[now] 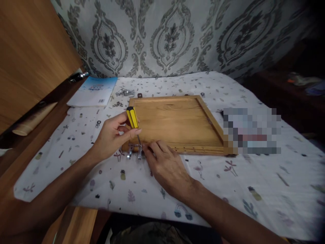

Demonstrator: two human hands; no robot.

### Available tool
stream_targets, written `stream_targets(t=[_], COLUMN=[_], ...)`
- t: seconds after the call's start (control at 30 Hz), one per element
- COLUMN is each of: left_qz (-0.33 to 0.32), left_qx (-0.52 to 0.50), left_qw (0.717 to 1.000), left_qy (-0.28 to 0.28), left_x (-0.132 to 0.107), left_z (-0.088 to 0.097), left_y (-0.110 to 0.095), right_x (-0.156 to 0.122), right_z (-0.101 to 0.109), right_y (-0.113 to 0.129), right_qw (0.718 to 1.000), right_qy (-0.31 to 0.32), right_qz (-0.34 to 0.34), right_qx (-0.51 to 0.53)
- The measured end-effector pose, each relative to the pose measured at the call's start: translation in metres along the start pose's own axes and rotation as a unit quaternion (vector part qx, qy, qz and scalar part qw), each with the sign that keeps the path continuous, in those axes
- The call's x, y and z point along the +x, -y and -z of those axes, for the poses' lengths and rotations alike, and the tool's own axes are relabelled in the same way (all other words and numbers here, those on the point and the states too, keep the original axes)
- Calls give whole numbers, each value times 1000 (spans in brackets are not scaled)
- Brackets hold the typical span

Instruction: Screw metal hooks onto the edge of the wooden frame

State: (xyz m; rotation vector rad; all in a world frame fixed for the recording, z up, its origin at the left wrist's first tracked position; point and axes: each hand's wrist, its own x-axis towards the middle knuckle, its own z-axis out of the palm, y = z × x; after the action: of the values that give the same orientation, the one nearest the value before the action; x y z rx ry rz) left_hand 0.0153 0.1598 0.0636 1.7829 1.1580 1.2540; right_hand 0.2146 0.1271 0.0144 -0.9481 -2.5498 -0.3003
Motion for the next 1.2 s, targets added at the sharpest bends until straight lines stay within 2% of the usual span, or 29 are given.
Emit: stream_targets(t=[0.33, 0.57, 0.8, 1.03, 1.2], left_qz=[-13, -19, -16, -48, -33], left_qx=[-20, -19, -15, 19, 10], left_qw=[999, 999, 999, 998, 999], left_qy=[25, 21, 29, 29, 24], left_x=[2, 1, 2, 1, 1], left_z=[0, -2, 2, -1, -1], left_y=[-7, -2, -6, -5, -4], right_x=[-1, -2, -2, -1, -2], right_z=[3, 0, -1, 0, -1], right_y=[0, 0, 1, 2, 1], right_qw=[1000, 1000, 1000, 1000, 1000], right_qy=[0, -12, 1, -8, -8], right_qz=[-5, 2, -5, -8, -15], right_qx=[6, -1, 3, 2, 1])
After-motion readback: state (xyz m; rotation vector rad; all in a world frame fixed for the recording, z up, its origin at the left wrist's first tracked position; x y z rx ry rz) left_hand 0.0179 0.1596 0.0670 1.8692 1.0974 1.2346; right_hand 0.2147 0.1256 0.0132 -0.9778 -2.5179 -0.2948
